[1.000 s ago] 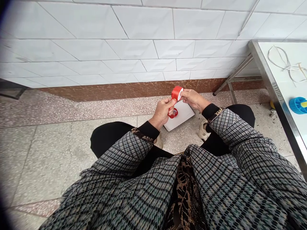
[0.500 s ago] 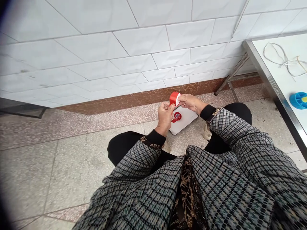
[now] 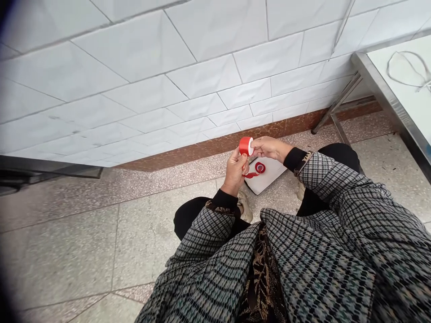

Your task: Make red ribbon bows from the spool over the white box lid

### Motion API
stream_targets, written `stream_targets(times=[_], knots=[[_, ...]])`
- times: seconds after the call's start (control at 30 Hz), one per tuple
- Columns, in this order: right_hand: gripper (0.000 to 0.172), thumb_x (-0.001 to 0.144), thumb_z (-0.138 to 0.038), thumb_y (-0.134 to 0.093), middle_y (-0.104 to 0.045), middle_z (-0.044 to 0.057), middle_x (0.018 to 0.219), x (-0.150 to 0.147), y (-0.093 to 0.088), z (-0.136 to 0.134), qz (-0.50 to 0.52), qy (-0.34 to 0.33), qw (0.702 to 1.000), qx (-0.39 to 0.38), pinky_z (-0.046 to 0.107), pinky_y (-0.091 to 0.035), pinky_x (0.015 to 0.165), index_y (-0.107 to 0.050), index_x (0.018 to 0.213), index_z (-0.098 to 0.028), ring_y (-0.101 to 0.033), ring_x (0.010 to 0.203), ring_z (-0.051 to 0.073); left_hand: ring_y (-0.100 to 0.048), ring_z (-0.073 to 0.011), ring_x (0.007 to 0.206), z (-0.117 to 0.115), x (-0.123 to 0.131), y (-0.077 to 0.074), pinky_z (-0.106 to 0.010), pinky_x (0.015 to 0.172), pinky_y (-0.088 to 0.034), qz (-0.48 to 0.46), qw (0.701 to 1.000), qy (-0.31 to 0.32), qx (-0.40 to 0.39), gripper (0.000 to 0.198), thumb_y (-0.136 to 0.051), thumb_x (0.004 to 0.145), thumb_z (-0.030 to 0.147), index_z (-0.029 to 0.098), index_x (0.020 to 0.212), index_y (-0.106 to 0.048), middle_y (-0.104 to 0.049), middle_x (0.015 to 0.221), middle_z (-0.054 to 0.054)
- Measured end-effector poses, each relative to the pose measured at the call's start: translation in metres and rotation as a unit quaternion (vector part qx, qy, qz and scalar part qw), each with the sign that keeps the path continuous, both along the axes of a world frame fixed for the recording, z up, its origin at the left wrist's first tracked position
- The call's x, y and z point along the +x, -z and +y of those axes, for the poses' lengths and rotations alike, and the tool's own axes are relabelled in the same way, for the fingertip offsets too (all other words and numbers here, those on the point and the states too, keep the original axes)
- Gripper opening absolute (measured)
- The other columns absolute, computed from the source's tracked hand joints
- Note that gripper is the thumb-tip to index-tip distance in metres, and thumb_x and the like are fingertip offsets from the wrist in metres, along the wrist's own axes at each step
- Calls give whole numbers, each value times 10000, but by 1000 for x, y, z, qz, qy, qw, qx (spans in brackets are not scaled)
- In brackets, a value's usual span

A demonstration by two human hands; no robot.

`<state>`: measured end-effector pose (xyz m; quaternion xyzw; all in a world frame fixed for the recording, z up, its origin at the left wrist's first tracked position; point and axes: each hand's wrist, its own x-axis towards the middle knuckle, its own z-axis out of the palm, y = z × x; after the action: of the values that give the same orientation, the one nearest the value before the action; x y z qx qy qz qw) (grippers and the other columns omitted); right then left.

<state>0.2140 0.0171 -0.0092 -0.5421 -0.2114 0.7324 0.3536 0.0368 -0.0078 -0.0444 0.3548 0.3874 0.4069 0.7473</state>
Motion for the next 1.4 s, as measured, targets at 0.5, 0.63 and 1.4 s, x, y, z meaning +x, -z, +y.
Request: stream_targets(times=[0.5,0.63,1.4], knots=[[270,848,-169,-831,-846,54,1059,12,-12,-3,-51,-82,981,170,238,-600,707,-798,1112,-216,-765,911,193,-294,-44,352,15,-11,-40,-209,420,-198,-16,998,52,-34,538,-1059,709,494,189,1014,-738,-393,443,152],[419,823,-127,-788,-830,29,1092,34,-17,10,-174,-206,906,327,283,-579,826,-815,1232,-212,-710,944,192,-287,-31,350,21,-15,-48,-202,414,-154,-18,993,112,-40,563,-1073,679,506,173,962,-718,-402,451,144],[280,716,-98,-832,-828,8,905,61,-25,10,-123,-53,962,236,307,-599,859,-852,974,-207,-701,890,189,-287,-21,356,14,8,-41,-177,394,-157,-31,995,71,-64,484,-976,837,481,202,772,-586,-394,471,122]])
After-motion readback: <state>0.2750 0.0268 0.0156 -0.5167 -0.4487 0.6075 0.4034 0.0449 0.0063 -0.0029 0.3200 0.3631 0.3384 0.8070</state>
